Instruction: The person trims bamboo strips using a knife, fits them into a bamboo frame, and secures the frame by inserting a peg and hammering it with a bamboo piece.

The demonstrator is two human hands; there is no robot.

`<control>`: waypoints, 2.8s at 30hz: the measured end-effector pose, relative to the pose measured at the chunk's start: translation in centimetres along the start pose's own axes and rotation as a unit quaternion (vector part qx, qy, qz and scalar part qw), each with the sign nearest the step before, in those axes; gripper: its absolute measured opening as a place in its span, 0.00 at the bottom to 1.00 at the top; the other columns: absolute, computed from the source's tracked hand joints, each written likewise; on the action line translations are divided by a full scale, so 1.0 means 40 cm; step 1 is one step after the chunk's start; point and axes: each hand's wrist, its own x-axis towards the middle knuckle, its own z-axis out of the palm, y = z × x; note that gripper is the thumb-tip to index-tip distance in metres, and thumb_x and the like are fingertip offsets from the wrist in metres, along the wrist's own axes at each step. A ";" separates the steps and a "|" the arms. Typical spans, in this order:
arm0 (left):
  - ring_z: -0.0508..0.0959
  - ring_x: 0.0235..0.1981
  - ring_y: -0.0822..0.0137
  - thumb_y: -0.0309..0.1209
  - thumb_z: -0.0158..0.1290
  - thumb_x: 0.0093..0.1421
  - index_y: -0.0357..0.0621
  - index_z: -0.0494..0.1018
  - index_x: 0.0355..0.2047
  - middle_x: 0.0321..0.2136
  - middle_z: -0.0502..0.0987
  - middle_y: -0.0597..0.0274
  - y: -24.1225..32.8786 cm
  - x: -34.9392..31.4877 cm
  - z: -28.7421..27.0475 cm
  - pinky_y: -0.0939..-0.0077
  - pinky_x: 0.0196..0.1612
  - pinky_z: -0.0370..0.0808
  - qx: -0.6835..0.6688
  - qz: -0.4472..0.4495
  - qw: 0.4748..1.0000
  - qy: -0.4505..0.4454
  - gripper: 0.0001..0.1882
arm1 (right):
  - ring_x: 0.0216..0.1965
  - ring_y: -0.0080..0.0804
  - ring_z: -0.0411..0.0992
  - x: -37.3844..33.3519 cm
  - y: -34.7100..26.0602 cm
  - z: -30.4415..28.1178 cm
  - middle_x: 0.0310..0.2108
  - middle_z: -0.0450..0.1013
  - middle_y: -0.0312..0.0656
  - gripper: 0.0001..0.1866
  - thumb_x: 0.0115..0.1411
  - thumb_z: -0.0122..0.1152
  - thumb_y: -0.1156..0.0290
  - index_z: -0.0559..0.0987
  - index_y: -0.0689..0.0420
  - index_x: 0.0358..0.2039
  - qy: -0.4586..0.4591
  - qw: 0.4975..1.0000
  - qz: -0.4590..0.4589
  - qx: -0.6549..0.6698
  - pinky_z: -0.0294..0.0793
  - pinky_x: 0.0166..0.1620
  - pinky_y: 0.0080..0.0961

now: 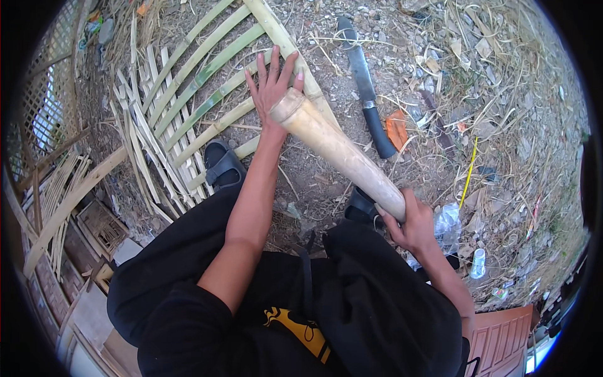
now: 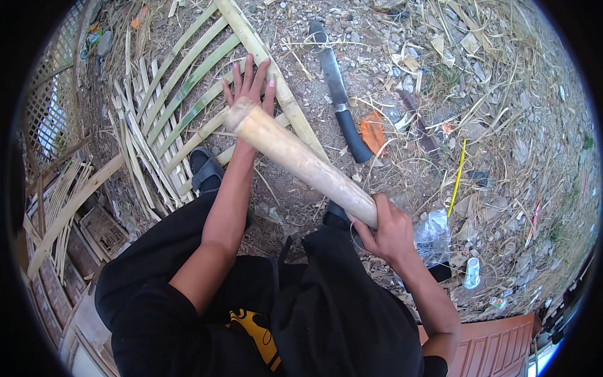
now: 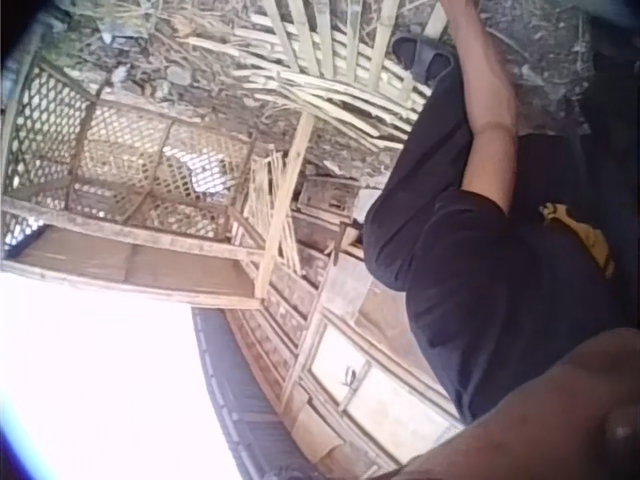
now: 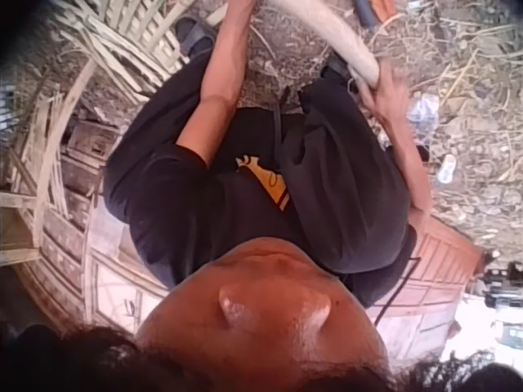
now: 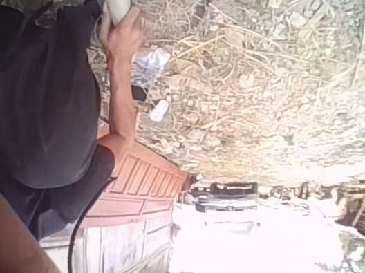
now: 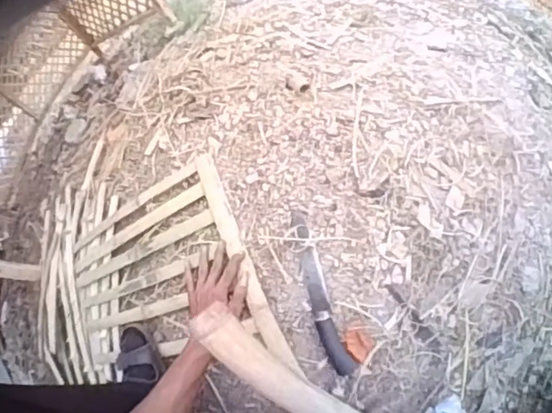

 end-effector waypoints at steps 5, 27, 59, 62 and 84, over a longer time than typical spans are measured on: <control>0.52 0.70 0.47 0.46 0.44 0.67 0.63 0.70 0.60 0.67 0.60 0.60 0.014 0.000 -0.012 0.40 0.69 0.36 -0.048 0.008 0.999 0.009 0.22 | 0.26 0.55 0.76 0.020 0.058 0.025 0.27 0.75 0.54 0.21 0.54 0.66 0.60 0.69 0.62 0.38 -0.065 0.989 0.107 -0.082 0.75 0.30 0.45; 0.52 0.70 0.50 0.42 0.46 0.66 0.61 0.66 0.63 0.68 0.58 0.63 0.012 0.001 -0.004 0.43 0.69 0.36 -0.017 0.007 1.000 0.008 0.24 | 0.26 0.56 0.76 -0.007 0.059 -0.011 0.24 0.74 0.55 0.21 0.55 0.64 0.59 0.69 0.63 0.38 -0.002 1.000 0.002 0.011 0.74 0.29 0.45; 0.73 0.29 0.61 0.43 0.66 0.49 0.43 0.76 0.31 0.28 0.75 0.61 0.045 -0.137 -0.127 0.67 0.36 0.61 -0.074 0.038 0.996 -0.027 0.18 | 0.15 0.20 0.70 0.092 0.015 0.015 0.16 0.71 0.36 0.14 0.63 0.61 0.64 0.75 0.64 0.38 0.154 0.928 0.151 0.302 0.67 0.20 0.21; 0.72 0.28 0.61 0.47 0.68 0.45 0.42 0.78 0.30 0.28 0.74 0.61 0.053 -0.122 -0.147 0.66 0.36 0.61 -0.080 0.021 0.996 -0.045 0.22 | 0.15 0.22 0.71 0.107 0.008 0.004 0.16 0.72 0.38 0.14 0.62 0.61 0.64 0.75 0.64 0.37 0.133 0.933 0.162 0.293 0.68 0.21 0.23; 0.74 0.43 0.54 0.34 0.58 0.59 0.41 0.79 0.41 0.41 0.77 0.53 0.056 0.036 -0.084 0.59 0.49 0.65 -0.125 -0.047 0.983 0.124 0.13 | 0.29 0.63 0.76 0.071 -0.024 0.028 0.28 0.75 0.64 0.25 0.61 0.62 0.62 0.67 0.63 0.52 0.116 0.989 0.061 0.066 0.74 0.31 0.48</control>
